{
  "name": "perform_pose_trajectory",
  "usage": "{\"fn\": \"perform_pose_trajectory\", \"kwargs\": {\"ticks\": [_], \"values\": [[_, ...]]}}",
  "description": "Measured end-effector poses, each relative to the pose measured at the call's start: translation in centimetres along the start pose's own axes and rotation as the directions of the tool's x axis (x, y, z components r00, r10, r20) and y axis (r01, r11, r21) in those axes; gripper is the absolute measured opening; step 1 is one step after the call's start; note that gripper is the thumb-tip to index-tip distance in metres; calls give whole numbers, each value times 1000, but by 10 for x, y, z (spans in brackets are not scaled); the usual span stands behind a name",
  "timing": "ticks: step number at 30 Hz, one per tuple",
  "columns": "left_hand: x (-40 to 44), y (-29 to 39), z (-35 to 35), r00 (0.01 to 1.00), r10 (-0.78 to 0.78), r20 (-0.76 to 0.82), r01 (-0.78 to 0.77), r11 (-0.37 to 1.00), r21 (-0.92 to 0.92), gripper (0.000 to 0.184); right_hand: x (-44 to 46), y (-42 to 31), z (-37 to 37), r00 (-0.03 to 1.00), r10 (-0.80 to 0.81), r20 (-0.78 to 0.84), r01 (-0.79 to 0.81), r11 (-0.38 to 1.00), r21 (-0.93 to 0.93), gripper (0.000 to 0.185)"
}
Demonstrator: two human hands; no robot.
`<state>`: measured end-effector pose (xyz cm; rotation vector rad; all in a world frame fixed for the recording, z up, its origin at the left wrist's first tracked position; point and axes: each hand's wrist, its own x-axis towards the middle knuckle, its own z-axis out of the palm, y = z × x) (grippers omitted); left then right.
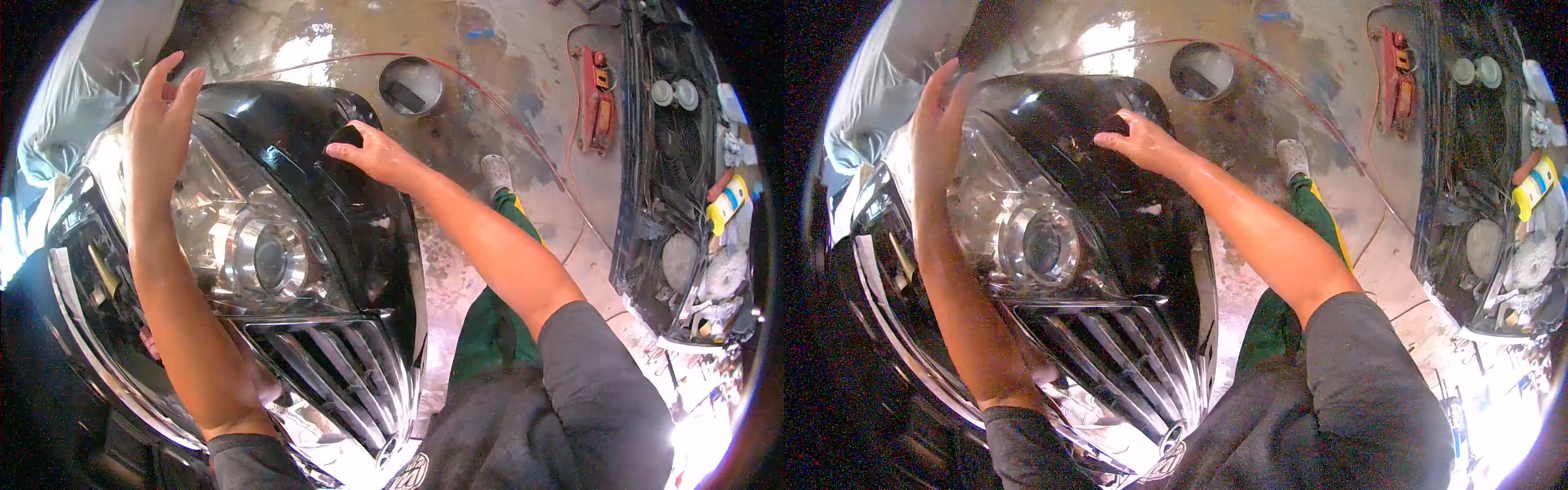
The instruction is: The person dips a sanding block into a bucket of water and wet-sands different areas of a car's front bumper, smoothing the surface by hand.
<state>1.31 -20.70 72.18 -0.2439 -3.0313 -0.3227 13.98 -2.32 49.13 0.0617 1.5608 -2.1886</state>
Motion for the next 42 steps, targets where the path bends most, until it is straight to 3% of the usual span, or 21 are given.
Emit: {"fn": "perform_pose_trajectory", "kwargs": {"ticks": [2, 4, 6, 7, 9, 12, 15, 17, 18, 22, 26, 29, 32, 33, 36, 42], "values": [[-1, 4, -3, 998, -61, 25, 60, 997, 44, 54, 7, 9, -2, 998, -62, 20, 63, 996, -57, 59], [-1, 1, 1, 1000, -25, 3, 25, 999, -36, 54, 14, 17, -5, 987, -161, 5, 159, 969, -190, 58], [-3, 1, 1, 1000, -21, -18, 20, 999, -39, 55, 15, 11, -4, 955, -294, -27, 261, 883, -389, 58], [-1, 2, -1, 999, -26, -19, 26, 1000, -6, 55, 26, 16, 3, 896, -443, -29, 378, 794, -476, 61], [0, -2, 2, 999, -30, -18, 30, 999, 16, 56, 35, -8, 13, 880, -473, 44, 420, 731, -538, 60], [0, -11, 11, 998, 19, -65, -32, 976, -214, 50, 37, -5, 10, 858, -511, 49, 455, 712, -534, 60], [-3, 4, 0, 997, -82, 0, 82, 993, -86, 49, 30, 7, 5, 901, -433, -2, 382, 798, -465, 59], [-11, 56, -27, 985, -134, 113, 133, 991, 13, 49, 47, 1, 7, 854, -519, 36, 459, 719, -522, 58], [-13, 61, -27, 986, -141, 94, 140, 990, 23, 46, 52, -3, 8, 829, -556, 56, 490, 677, -549, 57], [-14, 44, -5, 989, -91, -114, 94, 995, 21, 36, 48, -12, 10, 898, -438, 40, 398, 769, -501, 54], [-19, 57, -10, 994, -63, -88, 71, 994, 87, 38, 10, 17, -4, 960, -272, -69, 233, 910, -343, 52], [-7, 17, 1, 997, -67, -27, 67, 998, 10, 45, 23, 14, 3, 976, -203, -74, 181, 956, -233, 60], [-3, 2, 4, 997, -74, 12, 74, 997, 5, 47, 29, 0, 10, 960, -239, -148, 154, 887, -435, 66], [-2, 4, 3, 997, -79, 15, 78, 997, 20, 47, 23, 8, 10, 968, -214, -128, 172, 945, -279, 66], [-2, 5, 4, 998, -55, -13, 56, 998, 27, 46, -28, 14, 10, 975, 42, -218, -46, 999, -16, 62], [-2, -5, 5, 997, -79, 11, 79, 995, -59, 47, -94, 40, 14, 957, 167, -238, -181, 983, -38, 63]]}}
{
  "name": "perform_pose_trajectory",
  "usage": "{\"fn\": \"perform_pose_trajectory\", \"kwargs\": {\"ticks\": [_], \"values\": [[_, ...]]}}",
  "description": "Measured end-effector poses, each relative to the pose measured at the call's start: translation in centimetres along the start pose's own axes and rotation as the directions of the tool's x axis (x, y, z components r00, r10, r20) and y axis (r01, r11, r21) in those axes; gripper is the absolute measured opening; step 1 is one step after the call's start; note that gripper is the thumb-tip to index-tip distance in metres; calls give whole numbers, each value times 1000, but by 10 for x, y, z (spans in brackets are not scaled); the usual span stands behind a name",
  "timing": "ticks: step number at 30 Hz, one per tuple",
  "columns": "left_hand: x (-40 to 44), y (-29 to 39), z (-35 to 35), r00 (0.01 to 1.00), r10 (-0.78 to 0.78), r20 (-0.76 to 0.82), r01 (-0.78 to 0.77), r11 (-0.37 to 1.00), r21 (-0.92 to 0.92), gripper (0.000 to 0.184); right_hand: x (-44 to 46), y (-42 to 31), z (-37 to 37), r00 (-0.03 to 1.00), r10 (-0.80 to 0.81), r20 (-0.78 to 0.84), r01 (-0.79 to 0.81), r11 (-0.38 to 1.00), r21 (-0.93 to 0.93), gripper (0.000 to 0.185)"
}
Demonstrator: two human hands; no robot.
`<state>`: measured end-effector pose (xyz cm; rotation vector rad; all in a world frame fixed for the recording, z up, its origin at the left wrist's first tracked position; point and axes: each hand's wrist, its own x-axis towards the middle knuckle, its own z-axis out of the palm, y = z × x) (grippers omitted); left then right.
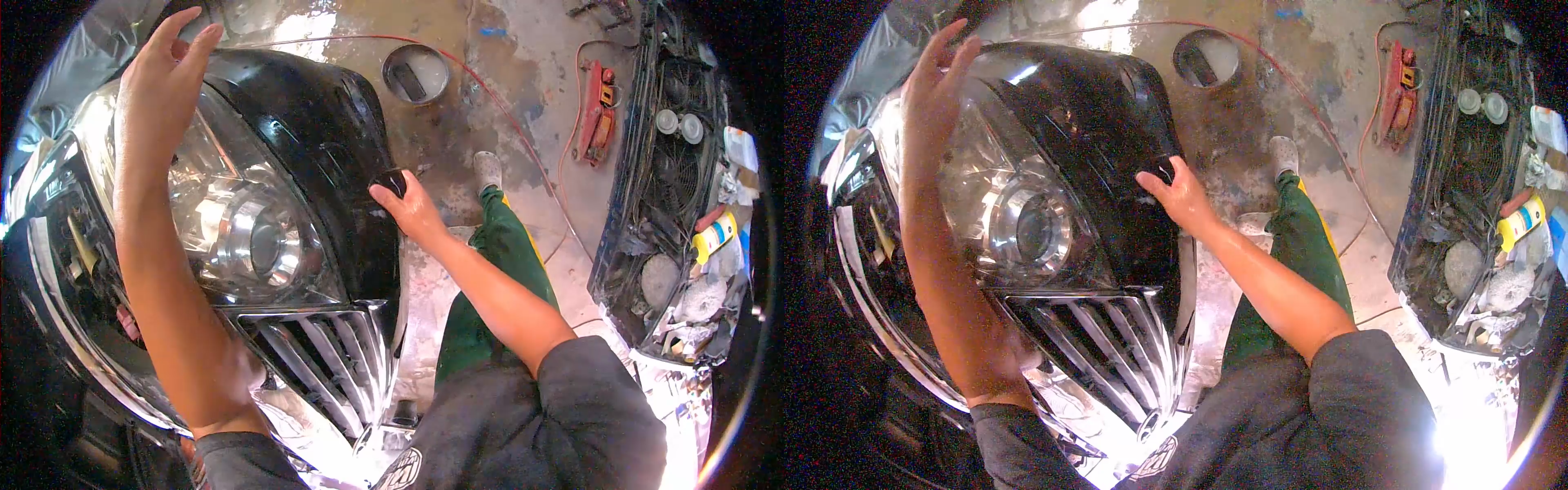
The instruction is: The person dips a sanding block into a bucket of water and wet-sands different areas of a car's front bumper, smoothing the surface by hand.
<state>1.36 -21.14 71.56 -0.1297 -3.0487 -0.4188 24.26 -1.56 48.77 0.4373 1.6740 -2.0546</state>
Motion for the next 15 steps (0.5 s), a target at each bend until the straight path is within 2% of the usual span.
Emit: {"fn": "perform_pose_trajectory", "kwargs": {"ticks": [2, 3, 6, 9, 12, 15], "values": [[-1, 0, 0, 999, 36, -7, -36, 999, 41, 48, 11, 2, 1, 1000, 25, 16, -25, 999, 43, 64], [1, 0, -1, 998, 57, -12, -56, 996, 63, 49, 16, 4, 4, 1000, -19, 17, 17, 992, 122, 64], [7, -11, 0, 998, 33, 48, -28, 995, -101, 52, 2, 9, 1, 986, -157, -53, 157, 988, 4, 47], [1, 5, -7, 999, 8, 45, -12, 996, 92, 54, -17, 18, 1, 981, -165, -100, 146, 974, -174, 46], [-25, 77, -22, 998, -64, 4, 63, 987, 147, 39, -7, -24, 9, 902, -416, -119, 320, 826, -463, 47], [-19, 56, -13, 998, 1, -62, 5, 996, 93, 40, 20, -50, 40, 797, -530, -290, 357, 800, -482, 50]]}}
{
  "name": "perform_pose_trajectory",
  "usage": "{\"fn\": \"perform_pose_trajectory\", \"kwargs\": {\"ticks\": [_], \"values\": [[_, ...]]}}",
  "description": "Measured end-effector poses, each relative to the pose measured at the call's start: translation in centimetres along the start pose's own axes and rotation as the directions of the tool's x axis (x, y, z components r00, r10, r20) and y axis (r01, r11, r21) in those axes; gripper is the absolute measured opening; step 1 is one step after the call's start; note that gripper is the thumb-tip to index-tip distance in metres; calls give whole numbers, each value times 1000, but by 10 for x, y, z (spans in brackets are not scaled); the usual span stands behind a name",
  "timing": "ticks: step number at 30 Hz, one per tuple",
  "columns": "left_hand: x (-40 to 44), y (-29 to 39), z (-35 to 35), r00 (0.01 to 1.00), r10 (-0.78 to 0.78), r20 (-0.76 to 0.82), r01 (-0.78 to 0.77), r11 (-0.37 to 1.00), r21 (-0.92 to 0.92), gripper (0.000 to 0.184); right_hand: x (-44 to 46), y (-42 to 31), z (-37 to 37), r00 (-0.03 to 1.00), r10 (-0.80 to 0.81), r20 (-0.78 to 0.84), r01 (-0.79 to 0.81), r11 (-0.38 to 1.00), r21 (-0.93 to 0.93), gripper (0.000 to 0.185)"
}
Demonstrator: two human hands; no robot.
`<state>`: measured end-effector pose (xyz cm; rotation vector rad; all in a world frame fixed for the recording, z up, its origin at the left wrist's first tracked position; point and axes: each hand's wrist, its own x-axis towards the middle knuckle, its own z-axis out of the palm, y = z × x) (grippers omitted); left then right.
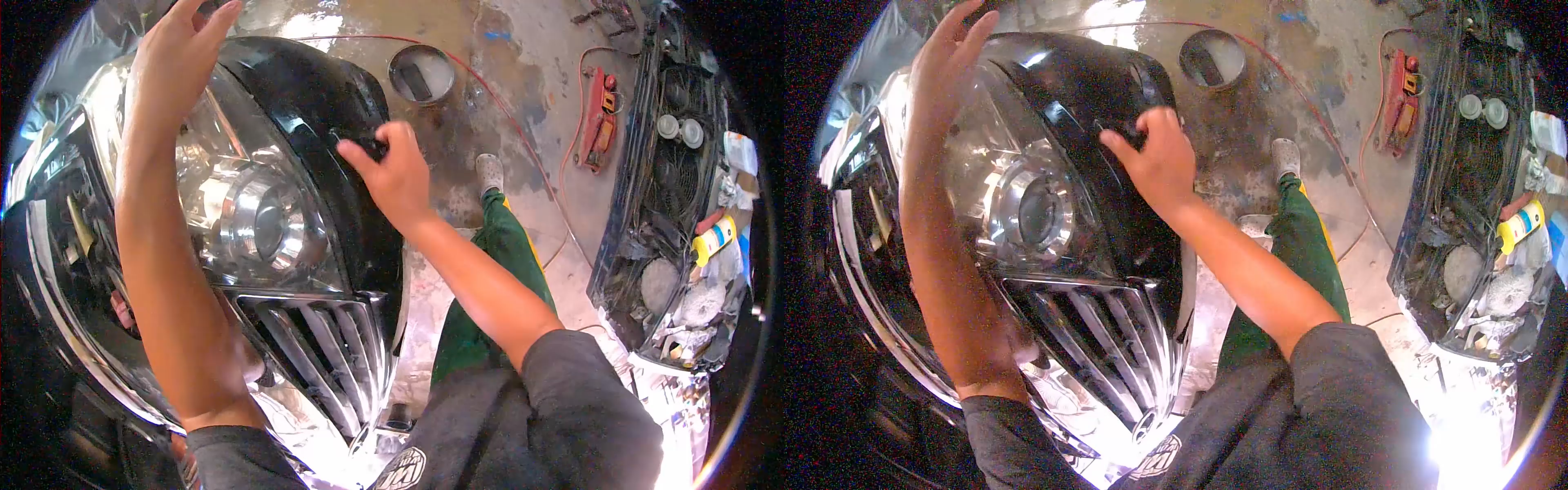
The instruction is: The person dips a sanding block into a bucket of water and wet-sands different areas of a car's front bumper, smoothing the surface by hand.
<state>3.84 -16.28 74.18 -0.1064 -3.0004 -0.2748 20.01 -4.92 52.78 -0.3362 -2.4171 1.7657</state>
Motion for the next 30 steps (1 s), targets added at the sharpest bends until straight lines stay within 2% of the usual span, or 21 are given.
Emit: {"fn": "perform_pose_trajectory", "kwargs": {"ticks": [3, 4, 6, 8, 11, 12, 16, 19, 20, 23, 24, 27, 28, 30], "values": [[2, -11, 6, 996, 67, -52, -69, 997, -25, 41, 1, -11, 14, 995, 67, -68, -67, 998, 5, 49], [3, -13, 3, 998, 60, -31, -61, 998, -20, 42, -12, -12, 10, 987, 156, -41, -155, 988, 24, 50], [0, -3, -8, 999, 40, 20, -40, 999, -9, 43, -37, -6, 3, 972, 237, -8, -236, 971, 43, 52], [-1, -4, -11, 998, 67, 6, -67, 998, -20, 42, -38, -3, 0, 951, 305, 49, -307, 951, 45, 54], [-2, -8, -7, 991, 129, -35, -130, 991, -13, 42, 4, -16, 20, 986, 164, -24, -163, 986, 28, 54], [-2, -11, -6, 987, 152, -54, -152, 988, -3, 42, 13, -22, 22, 978, 205, 22, -206, 979, 12, 54], [3, -18, -3, 985, 168, -39, -169, 985, -26, 42, -32, -11, 2, 975, 221, 14, -221, 975, -22, 53], [0, -13, -3, 983, 175, -58, -175, 984, -8, 42, -35, -7, 2, 950, 306, 63, -309, 950, 48, 54], [-1, -11, -3, 984, 167, -59, -167, 986, 3, 42, -22, -7, 12, 967, 252, 43, -255, 962, 100, 57], [-2, -13, -1, 990, 135, -50, -135, 991, 2, 43, 20, -5, 28, 999, 37, 19, -39, 997, 60, 59], [0, -11, -2, 990, 130, -46, -131, 991, -5, 43, 18, -8, 21, 982, 129, 141, -142, 986, 86, 61], [-3, -1, -8, 994, 106, -18, -106, 994, 21, 44, -27, 17, 3, 948, 194, 252, -262, 927, 270, 60], [-2, -1, -6, 995, 102, -22, -102, 995, 3, 44, -36, 17, -9, 923, 260, 283, -328, 917, 228, 62], [-2, -4, -3, 996, 90, -24, -91, 995, -27, 45, -22, 11, -10, 929, 200, 310, -273, 937, 215, 63]]}}
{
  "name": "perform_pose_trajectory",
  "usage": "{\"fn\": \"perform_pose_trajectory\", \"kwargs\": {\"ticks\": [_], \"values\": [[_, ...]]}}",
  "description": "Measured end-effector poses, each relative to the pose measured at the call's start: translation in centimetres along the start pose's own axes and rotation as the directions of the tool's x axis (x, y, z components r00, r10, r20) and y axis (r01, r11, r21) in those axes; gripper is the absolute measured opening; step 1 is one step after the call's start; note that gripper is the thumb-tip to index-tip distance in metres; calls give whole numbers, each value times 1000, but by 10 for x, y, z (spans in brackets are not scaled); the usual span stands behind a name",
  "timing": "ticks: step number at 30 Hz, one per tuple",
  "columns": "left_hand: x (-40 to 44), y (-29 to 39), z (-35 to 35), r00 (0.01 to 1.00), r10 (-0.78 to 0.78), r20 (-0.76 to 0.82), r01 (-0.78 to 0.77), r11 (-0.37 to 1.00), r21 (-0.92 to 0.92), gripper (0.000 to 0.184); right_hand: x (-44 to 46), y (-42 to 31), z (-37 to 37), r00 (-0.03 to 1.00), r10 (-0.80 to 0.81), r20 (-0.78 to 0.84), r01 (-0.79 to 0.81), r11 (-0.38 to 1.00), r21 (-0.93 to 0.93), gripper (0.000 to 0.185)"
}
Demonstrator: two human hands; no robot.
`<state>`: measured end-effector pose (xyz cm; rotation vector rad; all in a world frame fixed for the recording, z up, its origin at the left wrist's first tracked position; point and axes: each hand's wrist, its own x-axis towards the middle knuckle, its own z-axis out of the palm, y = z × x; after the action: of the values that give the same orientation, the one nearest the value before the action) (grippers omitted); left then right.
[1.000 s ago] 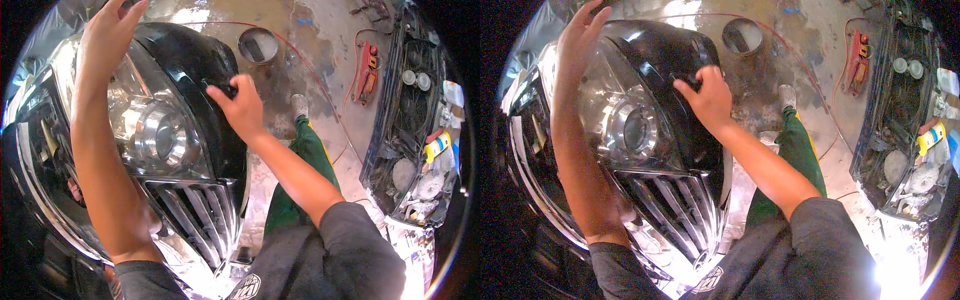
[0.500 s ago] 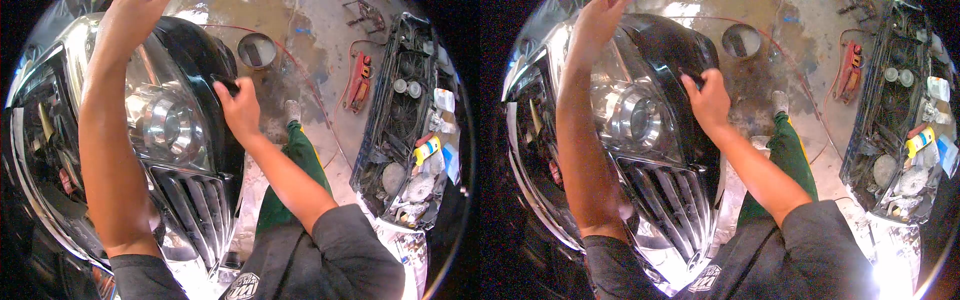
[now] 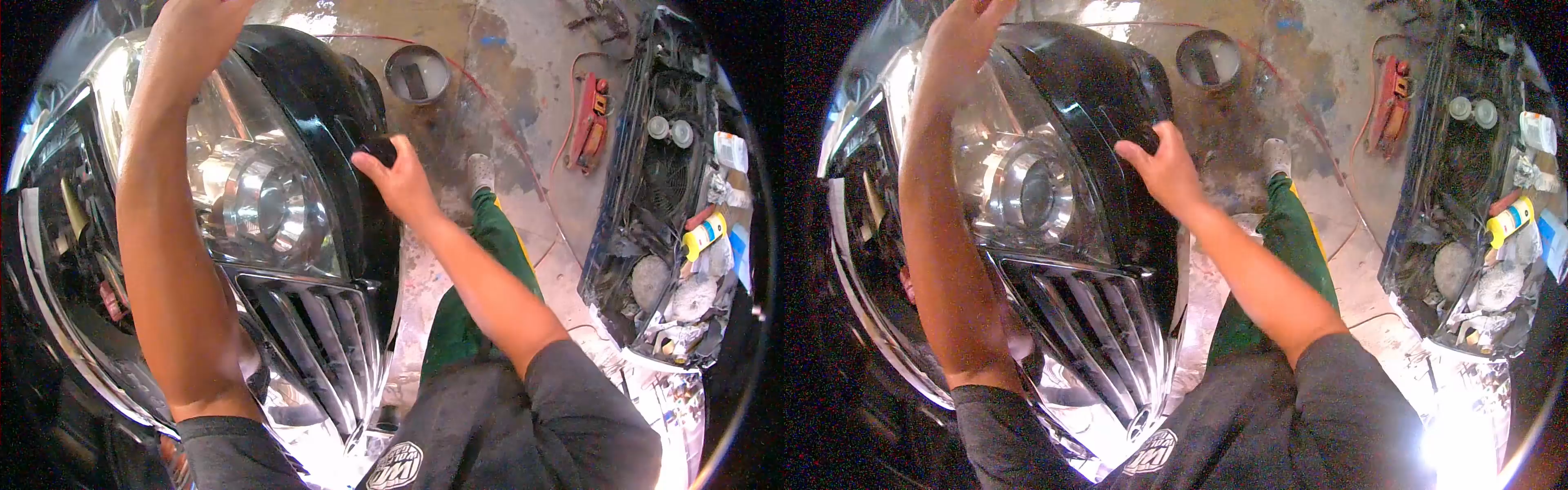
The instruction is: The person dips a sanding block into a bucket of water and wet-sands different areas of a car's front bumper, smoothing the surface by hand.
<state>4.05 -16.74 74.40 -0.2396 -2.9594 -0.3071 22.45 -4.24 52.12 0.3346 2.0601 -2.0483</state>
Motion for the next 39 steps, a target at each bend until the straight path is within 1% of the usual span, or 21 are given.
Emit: {"fn": "perform_pose_trajectory", "kwargs": {"ticks": [2, 5, 9, 10, 13, 14, 15, 17, 18, 20, 21, 23, 24, 27, 28, 30, 32, 35, 36, 38, 39], "values": [[1, 4, -2, 1000, -4, 20, 3, 1000, 28, 45, 28, 4, 8, 998, -61, 6, 61, 998, 9, 66], [-7, 12, -8, 999, 1, 35, -2, 999, 41, 45, 62, -15, 16, 999, -53, 13, 53, 999, 0, 66], [3, -4, 3, 1000, 19, 17, -20, 999, 46, 45, 12, 17, 10, 994, -100, -46, 102, 993, 55, 53], [1, 1, -1, 1000, 11, 27, -12, 999, 42, 45, -1, 12, 1, 1000, 15, 19, -17, 996, 90, 53], [-6, 15, -8, 999, -30, 42, 29, 999, 22, 45, 35, 12, 12, 986, -165, -32, 164, 986, -37, 54], [-4, 11, -3, 998, -55, 34, 55, 998, 6, 46, 55, -3, 16, 979, -200, -27, 198, 979, -50, 56], [-3, 7, 1, 996, -82, 24, 82, 997, -9, 46, 69, -21, 21, 961, -265, -75, 255, 959, -121, 58], [1, -1, 4, 999, -38, 8, 37, 998, 54, 46, 86, -22, 24, 980, -193, -52, 185, 975, -120, 57], [2, -2, 5, 1000, -13, 1, 13, 996, 83, 46, 77, -14, 23, 982, -184, -53, 179, 980, -84, 57], [2, -3, 5, 1000, -15, 17, 14, 998, 64, 46, 39, 4, 15, 985, -165, -47, 164, 986, -17, 57], [3, -3, 4, 1000, -16, 20, 15, 998, 54, 46, 23, 8, 7, 994, -106, 0, 106, 994, 18, 62], [-1, 17, -8, 993, -73, 89, 69, 996, 48, 45, -2, 11, -5, 995, 13, 102, -22, 996, 83, 70], [-3, 24, -12, 987, -98, 126, 93, 995, 48, 45, 7, 11, -2, 996, -76, 48, 75, 997, 9, 71], [0, 3, 9, 996, -78, -29, 81, 990, 115, 44, 51, -16, 10, 993, -114, 26, 115, 991, -65, 70], [-1, 4, 9, 998, -47, -35, 52, 988, 148, 44, 64, -20, 14, 974, -228, -4, 225, 963, -150, 70], [-6, 9, 6, 999, 24, -40, -16, 978, 209, 43, 56, -7, 14, 975, -223, -16, 221, 973, -72, 69], [-6, 18, 2, 1000, -24, -12, 26, 983, 182, 42, 33, 10, 7, 983, -184, -9, 184, 983, -1, 67], [-2, 15, 4, 996, -86, 2, 84, 982, 168, 42, 2, 37, -10, 986, 12, 164, -38, 987, 158, 52], [0, 15, 4, 995, -102, 1, 100, 981, 169, 43, 2, 39, -12, 981, 24, 193, -67, 974, 218, 51], [-4, 21, 0, 997, -80, -2, 80, 987, 141, 36, 10, 31, -10, 990, -68, 127, 61, 997, 53, 48], [0, 8, 4, 998, -54, 23, 51, 991, 123, 39, 10, 29, -10, 989, -112, 101, 116, 993, -33, 46]]}}
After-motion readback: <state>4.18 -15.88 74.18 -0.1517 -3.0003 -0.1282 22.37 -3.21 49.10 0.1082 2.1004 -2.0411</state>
